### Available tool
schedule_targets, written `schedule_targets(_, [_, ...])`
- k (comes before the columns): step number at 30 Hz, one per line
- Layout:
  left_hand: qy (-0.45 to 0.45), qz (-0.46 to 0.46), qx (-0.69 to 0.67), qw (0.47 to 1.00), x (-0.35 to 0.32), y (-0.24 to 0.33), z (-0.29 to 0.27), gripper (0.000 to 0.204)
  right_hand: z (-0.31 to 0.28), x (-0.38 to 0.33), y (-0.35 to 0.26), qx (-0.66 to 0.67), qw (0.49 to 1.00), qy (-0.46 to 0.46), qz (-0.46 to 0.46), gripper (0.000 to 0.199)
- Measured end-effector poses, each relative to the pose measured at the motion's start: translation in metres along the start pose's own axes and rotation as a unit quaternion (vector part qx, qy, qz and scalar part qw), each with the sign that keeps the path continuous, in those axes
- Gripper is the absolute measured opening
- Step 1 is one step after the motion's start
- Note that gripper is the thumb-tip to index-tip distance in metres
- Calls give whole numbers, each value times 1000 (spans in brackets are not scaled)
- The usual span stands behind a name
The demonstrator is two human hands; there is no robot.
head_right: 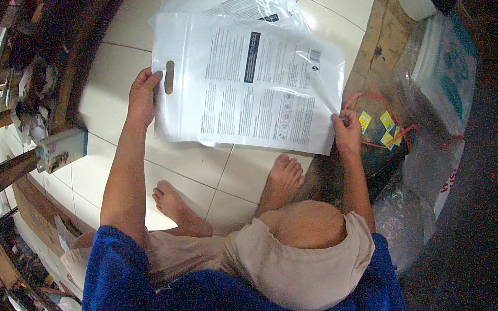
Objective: The person organizes and stacks white plastic shipping packages on a wooden table and metal shelves. They repeatedly pick up stacks, separate individual packages, and place them in piles, then sit on the floor to fold and arrange more packages.
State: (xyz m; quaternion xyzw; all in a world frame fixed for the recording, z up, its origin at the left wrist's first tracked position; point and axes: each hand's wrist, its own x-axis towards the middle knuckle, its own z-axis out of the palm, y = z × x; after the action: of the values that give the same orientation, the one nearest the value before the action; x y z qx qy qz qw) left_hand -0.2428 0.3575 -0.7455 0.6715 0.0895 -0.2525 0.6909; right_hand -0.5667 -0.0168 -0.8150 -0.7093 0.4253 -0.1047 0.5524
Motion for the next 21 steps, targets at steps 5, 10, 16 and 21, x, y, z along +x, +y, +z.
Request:
schedule_targets(5, [-40, -29, 8, 999, -13, 41, 22, 18, 6, -2, -20, 25, 999, 44, 2, 25])
schedule_targets(10, [-139, -73, -216, 964, -37, 101, 74, 37, 0, 3, -27, -34, 995, 37, -88, 38])
schedule_targets(16, [-208, -32, -401, 892, -56, 136, 165, 32, 37, -30, -151, 117, 977, -142, -107, 68])
schedule_targets(21, [-192, 11, -359, 913, -64, 138, 216, 21, 70, -49, -240, 150, 936, -239, -210, 107])
